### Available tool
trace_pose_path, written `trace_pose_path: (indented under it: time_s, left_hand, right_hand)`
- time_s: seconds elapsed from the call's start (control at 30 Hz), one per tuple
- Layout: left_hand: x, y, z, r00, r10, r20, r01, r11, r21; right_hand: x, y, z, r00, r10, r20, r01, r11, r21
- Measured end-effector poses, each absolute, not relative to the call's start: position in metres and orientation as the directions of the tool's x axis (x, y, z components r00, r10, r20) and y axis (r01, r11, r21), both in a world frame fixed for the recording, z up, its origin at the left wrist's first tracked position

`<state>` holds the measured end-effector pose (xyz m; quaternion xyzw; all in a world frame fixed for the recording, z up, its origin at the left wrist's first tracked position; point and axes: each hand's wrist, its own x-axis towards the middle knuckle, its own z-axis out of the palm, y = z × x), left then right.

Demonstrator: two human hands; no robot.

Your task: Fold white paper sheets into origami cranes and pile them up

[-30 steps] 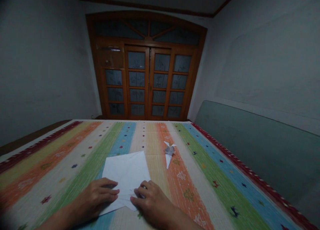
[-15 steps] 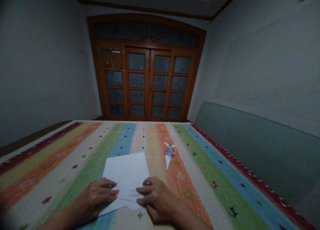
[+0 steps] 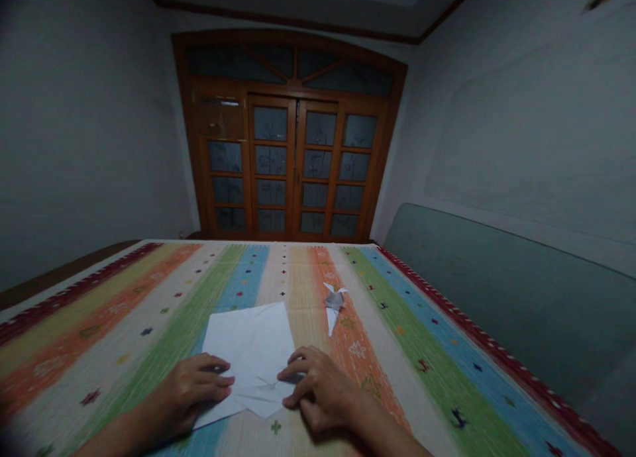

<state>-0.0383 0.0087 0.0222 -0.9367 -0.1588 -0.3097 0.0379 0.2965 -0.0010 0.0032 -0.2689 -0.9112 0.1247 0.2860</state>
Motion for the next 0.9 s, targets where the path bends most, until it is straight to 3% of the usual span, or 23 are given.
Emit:
trace_pose_path:
  time_s: [0.23,0.57,0.9]
  left_hand:
    - [-0.037,0.008,0.021,0.739,0.282,0.612,0.318,-0.947,0.052]
    - [-0.039,0.009,0.019,0.742,0.297,0.601,0.314,-0.946,0.080]
    - [-0.028,-0.007,0.032,0.720,0.418,0.554,0.371,-0.907,0.201]
  right_hand:
    - [0.300,0.000,0.001,-0.663,0.602,0.444,0.402,0.787,-0.467]
    - [0.300,-0.001,0.015,-0.692,0.613,0.381,0.428,0.774,-0.467]
    - [0.282,-0.018,0.019,-0.650,0.644,0.403,0.462,0.756,-0.463]
